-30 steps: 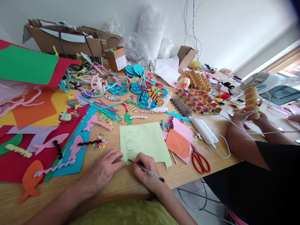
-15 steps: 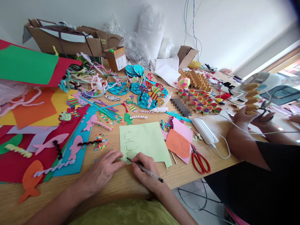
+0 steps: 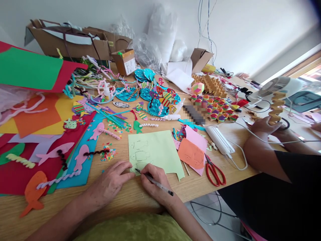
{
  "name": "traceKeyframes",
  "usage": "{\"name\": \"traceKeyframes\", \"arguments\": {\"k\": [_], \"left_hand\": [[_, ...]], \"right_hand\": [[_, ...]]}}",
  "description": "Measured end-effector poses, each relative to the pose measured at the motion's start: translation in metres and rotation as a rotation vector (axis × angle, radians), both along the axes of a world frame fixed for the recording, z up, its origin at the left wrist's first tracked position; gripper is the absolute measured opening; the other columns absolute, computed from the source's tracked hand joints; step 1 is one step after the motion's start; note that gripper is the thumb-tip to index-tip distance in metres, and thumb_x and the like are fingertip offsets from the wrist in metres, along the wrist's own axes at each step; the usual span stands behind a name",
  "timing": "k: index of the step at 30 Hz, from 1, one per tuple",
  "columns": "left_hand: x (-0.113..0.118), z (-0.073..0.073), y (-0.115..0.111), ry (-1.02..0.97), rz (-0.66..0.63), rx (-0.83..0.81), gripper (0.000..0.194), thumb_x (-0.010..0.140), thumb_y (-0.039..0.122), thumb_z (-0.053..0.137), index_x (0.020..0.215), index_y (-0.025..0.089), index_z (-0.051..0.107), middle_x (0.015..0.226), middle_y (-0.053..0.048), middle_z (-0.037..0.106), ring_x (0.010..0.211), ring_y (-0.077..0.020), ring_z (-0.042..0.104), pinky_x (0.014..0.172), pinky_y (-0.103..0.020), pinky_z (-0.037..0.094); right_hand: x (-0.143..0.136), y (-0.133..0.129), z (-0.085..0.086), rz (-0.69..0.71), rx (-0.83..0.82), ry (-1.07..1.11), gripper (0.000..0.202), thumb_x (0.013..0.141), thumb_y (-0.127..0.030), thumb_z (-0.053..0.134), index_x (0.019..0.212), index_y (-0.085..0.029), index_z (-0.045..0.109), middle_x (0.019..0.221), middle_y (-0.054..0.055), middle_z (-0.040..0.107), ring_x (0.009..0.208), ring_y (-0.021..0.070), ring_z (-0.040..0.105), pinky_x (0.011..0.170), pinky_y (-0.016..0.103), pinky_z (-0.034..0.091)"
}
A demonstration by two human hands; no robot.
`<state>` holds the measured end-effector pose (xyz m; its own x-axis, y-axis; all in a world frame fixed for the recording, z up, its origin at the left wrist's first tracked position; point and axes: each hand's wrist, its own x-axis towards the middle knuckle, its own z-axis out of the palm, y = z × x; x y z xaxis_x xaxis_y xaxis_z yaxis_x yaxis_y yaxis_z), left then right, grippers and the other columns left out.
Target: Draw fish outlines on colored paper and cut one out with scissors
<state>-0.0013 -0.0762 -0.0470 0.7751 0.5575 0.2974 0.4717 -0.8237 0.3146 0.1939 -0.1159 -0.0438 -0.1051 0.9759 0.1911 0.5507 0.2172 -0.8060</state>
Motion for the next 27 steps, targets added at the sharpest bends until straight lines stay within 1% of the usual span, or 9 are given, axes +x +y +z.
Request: {"name": "traceKeyframes", "arguments": {"k": [5, 11, 19, 27], "left_hand": [[0.0002, 0.0002, 0.0001, -0.010, 0.002, 0.000, 0.043, 0.078, -0.004, 0.037, 0.099, 0.022, 0.064, 0.106, -0.007, 0.058, 0.102, -0.0197, 0.052, 0.083, -0.033, 0.052], [-0.0006, -0.0013, -0.0001, -0.008, 0.005, -0.014, 0.040, 0.081, -0.002, 0.037, 0.098, 0.022, 0.064, 0.107, -0.007, 0.057, 0.102, -0.0196, 0.052, 0.083, -0.033, 0.052], [-0.0001, -0.0009, 0.0000, -0.013, 0.009, -0.018, 0.042, 0.079, -0.004, 0.037, 0.097, 0.022, 0.066, 0.106, -0.007, 0.058, 0.103, -0.0196, 0.052, 0.083, -0.033, 0.051], [-0.0001, 0.0019, -0.0002, 0.017, 0.012, -0.073, 0.041, 0.079, -0.003, 0.040, 0.098, 0.022, 0.066, 0.108, -0.007, 0.059, 0.104, -0.0196, 0.052, 0.085, -0.033, 0.051]], "right_hand": [[0.0003, -0.0005, 0.0012, 0.005, -0.002, -0.009, 0.012, 0.071, -0.012, 0.045, 0.069, -0.020, 0.054, 0.055, -0.004, 0.052, 0.047, 0.0088, 0.044, 0.048, 0.018, 0.035], [0.0005, -0.0004, 0.0012, 0.010, -0.008, 0.001, 0.012, 0.070, -0.011, 0.045, 0.068, -0.020, 0.053, 0.055, -0.004, 0.052, 0.048, 0.0086, 0.044, 0.048, 0.018, 0.035], [0.0009, 0.0003, 0.0025, 0.022, -0.002, -0.003, 0.011, 0.071, -0.011, 0.044, 0.068, -0.019, 0.052, 0.056, -0.004, 0.052, 0.047, 0.0083, 0.043, 0.047, 0.018, 0.034], [0.0011, 0.0001, 0.0016, 0.019, -0.012, -0.018, 0.011, 0.072, -0.012, 0.044, 0.069, -0.020, 0.051, 0.056, -0.004, 0.052, 0.048, 0.0088, 0.044, 0.048, 0.018, 0.035]]}}
